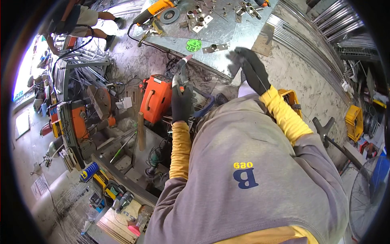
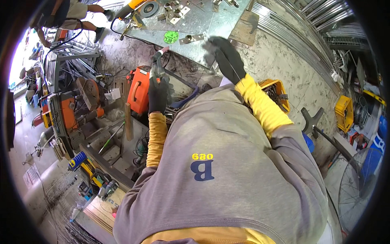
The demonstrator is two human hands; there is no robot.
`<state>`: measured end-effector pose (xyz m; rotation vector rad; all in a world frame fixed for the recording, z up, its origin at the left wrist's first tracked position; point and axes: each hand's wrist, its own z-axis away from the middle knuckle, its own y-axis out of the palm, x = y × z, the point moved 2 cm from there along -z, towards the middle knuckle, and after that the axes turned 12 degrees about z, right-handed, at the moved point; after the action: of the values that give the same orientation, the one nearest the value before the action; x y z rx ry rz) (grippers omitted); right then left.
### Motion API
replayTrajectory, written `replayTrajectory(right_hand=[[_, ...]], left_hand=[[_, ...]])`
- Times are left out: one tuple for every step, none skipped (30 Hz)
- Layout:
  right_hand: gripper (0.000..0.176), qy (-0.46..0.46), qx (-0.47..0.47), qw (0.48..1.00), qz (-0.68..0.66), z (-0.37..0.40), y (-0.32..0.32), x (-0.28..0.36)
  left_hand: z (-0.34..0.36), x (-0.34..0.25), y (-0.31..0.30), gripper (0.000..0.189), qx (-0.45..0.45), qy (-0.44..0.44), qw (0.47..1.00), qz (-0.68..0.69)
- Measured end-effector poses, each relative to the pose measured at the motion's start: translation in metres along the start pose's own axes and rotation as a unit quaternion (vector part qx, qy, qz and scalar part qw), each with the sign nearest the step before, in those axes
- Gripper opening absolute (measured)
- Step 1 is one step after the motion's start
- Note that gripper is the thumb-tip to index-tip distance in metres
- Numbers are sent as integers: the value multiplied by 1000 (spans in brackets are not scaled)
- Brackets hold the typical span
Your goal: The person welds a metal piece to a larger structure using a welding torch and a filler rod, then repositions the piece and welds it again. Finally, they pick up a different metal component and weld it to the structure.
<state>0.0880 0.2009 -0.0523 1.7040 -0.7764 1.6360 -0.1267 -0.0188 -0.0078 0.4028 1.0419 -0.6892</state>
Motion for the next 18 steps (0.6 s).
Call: replayTrajectory(right_hand=[[36,-38,-45,997,49,-9,3,10],[36,-105,-80,973,190,-17,0,25],[37,-128,-76,970,191,-24,3,33],[37,-151,-71,967,191,-32,7,38],[37,-152,-75,968,186,-41,13,42],[37,-165,-76,959,219,-49,20,44],[37,-177,-77,948,253,-58,27,42],[37,-176,-82,949,250,-68,35,38],[37,-100,-39,983,152,-78,44,23],[38,-23,6,998,52,-83,54,8],[40,-17,5,997,79,-84,61,-3],[40,-17,5,997,77,-79,63,1],[40,0,20,998,60,-74,66,5],[40,16,36,998,44,-72,69,10],[38,-5,37,998,53,-72,66,3],[38,-3,37,998,52,-74,63,-3],[37,-34,12,999,-3,-76,59,-9],[36,-64,-13,996,-57,-74,55,-12]], left_hand=[[-3,2,0,58,5,-1,1000,-5],[-9,1,0,60,7,17,1000,0],[-16,0,1,63,9,35,999,7],[-28,11,-6,63,12,37,999,2],[-40,25,-17,61,58,197,967,-150],[-42,30,-23,61,101,346,885,-295],[-38,22,-16,63,102,184,966,-147],[-33,8,-6,63,105,185,965,-152],[-31,2,2,62,105,131,981,-100],[-32,2,5,62,104,77,991,-47],[-48,17,-2,60,126,73,987,-64],[-49,21,-2,60,126,73,987,-65],[-49,26,0,59,116,89,986,-82],[-48,31,3,58,107,105,984,-99],[-31,21,11,59,90,50,994,-45],[-25,22,11,59,90,48,994,-47],[-21,23,12,57,76,48,996,-6],[-16,24,11,54,63,48,996,35]])
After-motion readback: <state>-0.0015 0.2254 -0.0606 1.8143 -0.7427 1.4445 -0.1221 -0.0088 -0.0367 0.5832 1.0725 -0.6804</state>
